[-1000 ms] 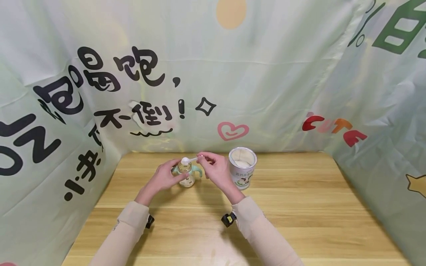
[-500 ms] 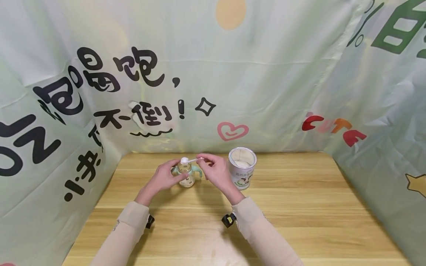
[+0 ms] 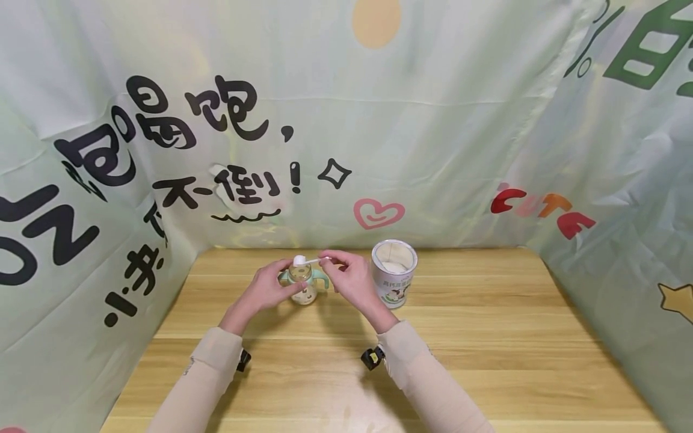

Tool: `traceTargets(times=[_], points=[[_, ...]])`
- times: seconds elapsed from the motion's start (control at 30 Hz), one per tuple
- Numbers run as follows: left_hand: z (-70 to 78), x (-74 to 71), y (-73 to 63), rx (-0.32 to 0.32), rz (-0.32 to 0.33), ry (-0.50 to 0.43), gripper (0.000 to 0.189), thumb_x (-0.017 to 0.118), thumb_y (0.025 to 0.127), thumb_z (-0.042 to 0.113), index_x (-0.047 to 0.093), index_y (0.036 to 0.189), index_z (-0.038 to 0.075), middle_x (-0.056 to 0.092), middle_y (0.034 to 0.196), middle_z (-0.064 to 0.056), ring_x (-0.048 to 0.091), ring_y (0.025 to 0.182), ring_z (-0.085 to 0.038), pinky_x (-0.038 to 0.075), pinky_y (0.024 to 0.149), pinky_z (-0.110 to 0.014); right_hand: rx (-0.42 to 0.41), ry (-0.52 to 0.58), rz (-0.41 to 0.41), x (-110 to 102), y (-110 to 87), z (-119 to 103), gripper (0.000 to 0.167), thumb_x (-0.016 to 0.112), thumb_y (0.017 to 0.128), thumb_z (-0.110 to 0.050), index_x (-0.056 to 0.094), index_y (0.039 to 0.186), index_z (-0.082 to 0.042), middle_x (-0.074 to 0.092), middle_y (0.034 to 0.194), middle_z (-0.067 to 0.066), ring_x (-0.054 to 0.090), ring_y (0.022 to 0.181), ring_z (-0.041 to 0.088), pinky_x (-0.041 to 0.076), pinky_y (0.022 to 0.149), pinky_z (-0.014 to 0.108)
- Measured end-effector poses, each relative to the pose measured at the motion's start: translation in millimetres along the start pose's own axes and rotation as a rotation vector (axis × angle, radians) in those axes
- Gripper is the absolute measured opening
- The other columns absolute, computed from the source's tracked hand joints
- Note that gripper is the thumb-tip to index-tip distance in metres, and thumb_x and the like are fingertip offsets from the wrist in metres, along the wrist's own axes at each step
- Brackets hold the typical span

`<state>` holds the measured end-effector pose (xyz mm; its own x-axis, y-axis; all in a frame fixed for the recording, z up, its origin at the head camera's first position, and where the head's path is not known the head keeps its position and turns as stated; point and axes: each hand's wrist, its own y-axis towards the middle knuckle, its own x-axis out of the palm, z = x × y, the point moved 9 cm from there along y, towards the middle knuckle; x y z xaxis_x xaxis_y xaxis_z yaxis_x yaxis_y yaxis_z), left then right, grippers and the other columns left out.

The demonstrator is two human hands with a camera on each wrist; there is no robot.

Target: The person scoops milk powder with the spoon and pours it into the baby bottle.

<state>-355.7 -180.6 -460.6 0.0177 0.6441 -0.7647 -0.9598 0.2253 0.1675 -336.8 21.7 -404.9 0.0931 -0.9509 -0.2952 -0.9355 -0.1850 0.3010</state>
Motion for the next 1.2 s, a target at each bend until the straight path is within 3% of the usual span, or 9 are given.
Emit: traceTargets(times=[0.33,0.7,1.2], points=[[2.9,-1.5,-0.1,0.008,0.008,0.003,0.069,0.082,0.091,0.041,0.06,0.145,0.004,0.069,0.138,-0.019,0.062,0.131,-0.043,0.048,0.114,-0.061,0.008,-0.018,-0.005,-1.4,-0.6,3.0,0.02,0.068,0.098,-0.022,0.082,0.112,-0.021,0.08,0.098,0.008,0.054,0.045,0.009,0.039,0.042,0.021],[5.6,-2.0,-1.1,-0.009,-0.007,0.001,0.071,0.081,0.092,0.042,0.059,0.147,0.003,0.068,0.139,-0.02,0.062,0.131,-0.042,0.048,0.114,-0.06,0.003,-0.016,-0.011,-3.2,-1.1,1.2,0.021,0.066,0.098,-0.023,0.082,0.112,-0.023,0.08,0.102,0.015,0.053,0.044,0.009,0.039,0.042,0.023],[2.5,-0.5,-2.1,-0.033,-0.027,-0.007,0.076,0.08,0.093,0.044,0.055,0.15,0.002,0.063,0.145,-0.023,0.059,0.135,-0.045,0.046,0.116,-0.061,0.006,-0.024,0.02,-6.6,-4.1,7.5,0.026,0.064,0.093,-0.012,0.083,0.11,-0.018,0.08,0.099,0.011,0.052,0.045,0.007,0.04,0.042,0.021]])
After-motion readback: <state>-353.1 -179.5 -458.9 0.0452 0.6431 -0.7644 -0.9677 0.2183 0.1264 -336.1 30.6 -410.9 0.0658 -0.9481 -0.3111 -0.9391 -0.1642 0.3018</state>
